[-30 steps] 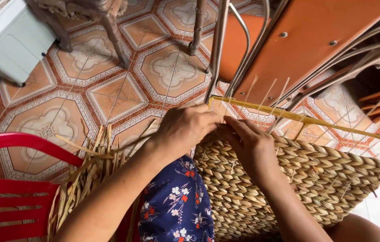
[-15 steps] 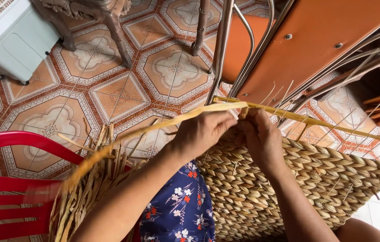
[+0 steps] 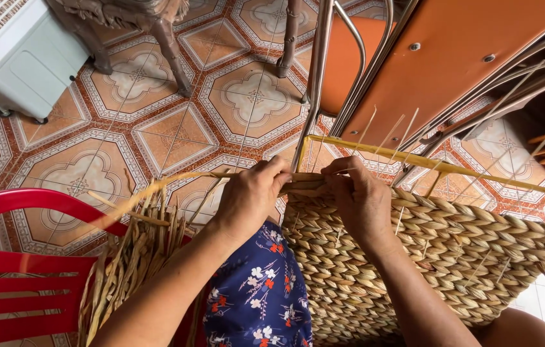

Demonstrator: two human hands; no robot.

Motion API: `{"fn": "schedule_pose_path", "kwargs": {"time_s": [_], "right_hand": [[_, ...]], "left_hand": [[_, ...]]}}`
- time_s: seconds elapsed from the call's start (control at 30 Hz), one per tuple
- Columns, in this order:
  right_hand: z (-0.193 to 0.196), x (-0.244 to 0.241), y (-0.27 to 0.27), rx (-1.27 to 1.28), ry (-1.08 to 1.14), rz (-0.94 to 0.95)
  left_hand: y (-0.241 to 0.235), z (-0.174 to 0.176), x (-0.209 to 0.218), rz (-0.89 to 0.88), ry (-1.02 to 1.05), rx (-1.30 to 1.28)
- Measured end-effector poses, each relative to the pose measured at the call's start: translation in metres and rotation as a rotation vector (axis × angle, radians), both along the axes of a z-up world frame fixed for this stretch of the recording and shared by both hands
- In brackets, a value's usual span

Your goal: Weaving dried natural fibers into a structured basket or mat panel using a metal guide frame.

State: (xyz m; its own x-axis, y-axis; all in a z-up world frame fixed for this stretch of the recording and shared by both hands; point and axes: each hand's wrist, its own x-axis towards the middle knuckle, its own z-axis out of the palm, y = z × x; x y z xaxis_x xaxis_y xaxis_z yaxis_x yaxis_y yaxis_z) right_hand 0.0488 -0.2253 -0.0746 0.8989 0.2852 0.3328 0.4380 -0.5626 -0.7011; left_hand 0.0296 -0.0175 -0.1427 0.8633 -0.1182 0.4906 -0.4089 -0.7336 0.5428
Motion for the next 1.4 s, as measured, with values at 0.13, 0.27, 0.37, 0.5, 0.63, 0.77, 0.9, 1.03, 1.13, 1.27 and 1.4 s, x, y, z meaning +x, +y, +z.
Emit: {"fn": "schedule_pose_path", "kwargs": {"time_s": [0.13, 0.27, 0.37, 0.5, 0.63, 0.77, 0.9, 1.03, 1.13, 1.27, 1.4], "right_hand": [[-0.007, 0.007, -0.002, -0.011, -0.132, -0.01], [0.004, 0.004, -0.006, 0.092, 0.039, -0.033], [0.006, -0.006, -0.011, 0.158, 0.148, -0.046], [0.021, -0.023, -0.003, 0.051, -0.183, 0.025], [0.013, -0.012, 0.006, -0.123, -0.447, 0.195], [-0.003, 0.002, 0.007, -0.107, -0.341, 0.138], [-0.007, 0.011, 0.008, -0.085, -0.227, -0.003], [-0.01, 0.007, 0.011, 0.041, 0.003, -0.06], [-0.016, 0.009, 0.008, 0.122, -0.037, 0.017], [-0.005, 0.011, 0.004, 0.244, 0.145, 0.009], [-0.011, 0.021, -0.003, 0.313, 0.337, -0.015]], "left_hand": [[-0.013, 0.035, -0.01, 0.033, -0.048, 0.053], [-0.031, 0.043, -0.017, 0.0, -0.158, 0.15], [-0.032, 0.032, -0.012, 0.036, -0.221, 0.263], [-0.019, 0.062, -0.008, -0.03, 0.033, 0.296], [0.009, 0.082, -0.003, -0.193, 0.303, 0.201], [0.021, 0.127, -0.031, -0.135, -0.212, 0.125], [-0.006, 0.141, -0.056, -0.041, -0.539, 0.093], [-0.033, 0.071, -0.022, 0.114, -0.266, 0.169], [-0.027, 0.052, 0.018, 0.024, 0.095, -0.044], [-0.028, 0.048, 0.03, -0.254, 0.034, -0.292], [-0.03, 0.019, 0.023, -0.074, -0.202, -0.109]]}}
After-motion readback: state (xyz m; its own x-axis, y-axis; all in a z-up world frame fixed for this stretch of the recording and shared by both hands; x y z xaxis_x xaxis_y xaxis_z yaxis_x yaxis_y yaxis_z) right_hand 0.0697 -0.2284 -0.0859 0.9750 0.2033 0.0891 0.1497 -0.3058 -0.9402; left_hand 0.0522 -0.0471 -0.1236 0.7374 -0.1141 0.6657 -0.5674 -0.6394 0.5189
